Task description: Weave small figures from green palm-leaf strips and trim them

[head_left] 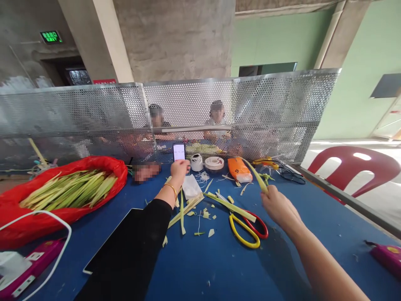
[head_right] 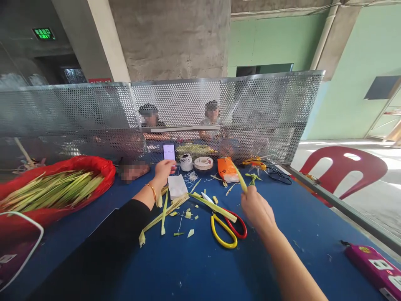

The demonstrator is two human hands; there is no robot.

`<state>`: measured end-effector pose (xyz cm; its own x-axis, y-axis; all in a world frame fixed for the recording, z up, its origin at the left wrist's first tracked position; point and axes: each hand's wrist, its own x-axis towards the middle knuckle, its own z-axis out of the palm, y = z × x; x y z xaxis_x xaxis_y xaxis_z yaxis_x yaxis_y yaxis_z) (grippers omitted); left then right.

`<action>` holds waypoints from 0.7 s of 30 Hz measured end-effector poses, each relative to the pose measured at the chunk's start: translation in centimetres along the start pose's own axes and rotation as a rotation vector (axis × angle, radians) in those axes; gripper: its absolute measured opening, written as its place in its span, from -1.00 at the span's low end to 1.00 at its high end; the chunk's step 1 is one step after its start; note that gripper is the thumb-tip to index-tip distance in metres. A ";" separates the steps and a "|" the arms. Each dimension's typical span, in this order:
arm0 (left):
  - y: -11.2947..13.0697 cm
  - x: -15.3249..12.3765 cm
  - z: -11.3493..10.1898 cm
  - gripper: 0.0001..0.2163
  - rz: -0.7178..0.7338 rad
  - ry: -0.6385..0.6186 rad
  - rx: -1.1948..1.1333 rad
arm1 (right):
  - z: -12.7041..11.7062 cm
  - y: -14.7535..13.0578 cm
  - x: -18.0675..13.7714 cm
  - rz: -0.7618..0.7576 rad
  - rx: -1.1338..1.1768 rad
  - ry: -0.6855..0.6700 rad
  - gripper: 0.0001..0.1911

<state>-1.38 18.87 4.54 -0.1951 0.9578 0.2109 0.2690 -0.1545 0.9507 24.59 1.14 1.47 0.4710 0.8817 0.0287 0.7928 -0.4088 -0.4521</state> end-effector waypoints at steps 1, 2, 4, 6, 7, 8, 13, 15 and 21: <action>0.4 -0.4 0.0 -0.71 0.033 -0.052 0.060 | 0.3 -0.4 0.0 -0.052 0.080 -0.025 -0.77; 0.9 -0.9 0.0 -0.77 0.070 -0.090 0.118 | 0.7 -0.7 -0.1 -0.104 0.145 -0.057 -0.81; 2.0 -2.6 -0.5 -0.78 0.156 -0.121 0.217 | 1.3 -1.4 -0.5 -0.189 0.242 -0.124 -0.83; 3.1 -5.3 -1.1 -0.69 0.244 -0.120 0.284 | 1.8 -1.9 -1.2 -0.246 0.337 -0.196 -0.80; 3.5 -7.0 -1.5 -0.68 0.319 -0.117 0.325 | 1.9 -2.2 -1.6 -0.265 0.402 -0.253 -0.78; 3.7 -8.9 -1.8 -0.70 0.504 -0.115 0.442 | 2.0 -2.5 -2.1 -0.278 0.477 -0.325 -0.75; 2.1 -16.6 -3.4 -0.87 0.870 -0.434 0.660 | 2.6 -4.1 -5.0 -0.433 0.704 -0.693 -0.73; 0.7 -18.0 -4.0 -0.84 0.671 -0.504 0.698 | 3.1 -4.7 -6.0 -0.495 0.718 -0.731 -0.76; -0.9 -18.0 -5.2 -0.78 0.386 -0.530 0.624 | 4.4 -4.9 -6.0 -0.452 0.738 -0.342 -0.84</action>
<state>-2.97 0.48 1.03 0.4335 0.8763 0.2101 0.7183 -0.4768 0.5067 16.22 -1.10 -0.43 -0.0549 0.9901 0.1291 0.3713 0.1403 -0.9179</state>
